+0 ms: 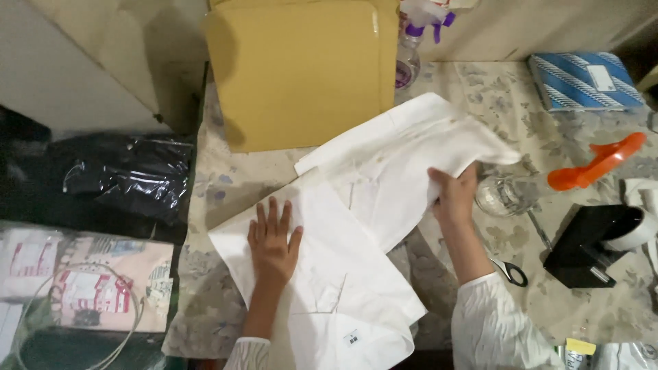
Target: Folding a white shirt, placing it into a plastic bag, and sealing it with tape and labels.
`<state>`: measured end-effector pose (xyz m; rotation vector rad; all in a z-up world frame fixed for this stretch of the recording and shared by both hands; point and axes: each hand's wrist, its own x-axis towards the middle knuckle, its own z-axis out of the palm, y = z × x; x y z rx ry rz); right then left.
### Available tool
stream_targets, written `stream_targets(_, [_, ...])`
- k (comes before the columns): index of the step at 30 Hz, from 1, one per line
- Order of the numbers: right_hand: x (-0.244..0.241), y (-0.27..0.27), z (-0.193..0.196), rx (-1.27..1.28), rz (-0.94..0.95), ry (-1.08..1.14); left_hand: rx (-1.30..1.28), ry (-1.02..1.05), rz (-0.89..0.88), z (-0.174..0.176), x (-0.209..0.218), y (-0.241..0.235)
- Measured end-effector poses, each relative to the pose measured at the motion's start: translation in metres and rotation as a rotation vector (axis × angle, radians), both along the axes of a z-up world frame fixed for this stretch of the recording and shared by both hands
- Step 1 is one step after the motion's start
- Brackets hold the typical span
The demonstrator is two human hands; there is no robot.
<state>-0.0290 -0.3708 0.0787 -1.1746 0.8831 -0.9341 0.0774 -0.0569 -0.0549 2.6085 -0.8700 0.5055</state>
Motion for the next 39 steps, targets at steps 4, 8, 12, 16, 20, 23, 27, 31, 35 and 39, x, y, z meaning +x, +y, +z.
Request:
stream_targets(4, [0.003, -0.02, 0.073, -0.452, 0.199, 0.004, -0.01, -0.07, 0.018, -0.018, 0.009, 0.004])
stream_targets(8, [-0.025, 0.035, 0.211, -0.769, 0.394, 0.136, -0.482, 0.651, -0.105, 0.005, 0.014, 0.021])
stream_targets(12, [-0.071, 0.037, 0.27, -0.57, 0.544, 0.135, -1.05, 1.135, -0.27, 0.086, -0.01, 0.043])
stream_targets(16, [-0.051, 0.052, 0.234, -0.234, 0.704, 0.12, -1.39, 1.514, -0.247, 0.086, -0.037, 0.073])
stream_targets(20, [-0.026, 0.076, 0.117, 0.119, 0.843, 0.118, -1.758, 1.777, 0.022, -0.004, -0.007, 0.11])
stream_targets(23, [-0.023, 0.086, -0.003, 0.229, 0.964, 0.281, -1.948, 1.636, -0.087, -0.063, 0.0, 0.13])
stream_targets(27, [-0.032, 0.1, -0.034, 0.304, 1.004, 0.523, -1.424, 1.299, 0.146, 0.05, -0.032, 0.089])
stream_targets(31, [-0.025, 0.11, 0.004, 0.232, 1.084, 0.482, -1.385, 1.102, 0.136, 0.073, -0.036, 0.082])
stream_targets(35, [-0.011, 0.101, -0.037, 0.165, 1.094, 0.434, -1.321, 0.87, 0.265, 0.049, -0.028, 0.094])
stream_targets(39, [-0.002, 0.076, -0.146, -0.121, 1.022, 0.509, -1.13, 0.739, 0.364, 0.0, -0.017, 0.101])
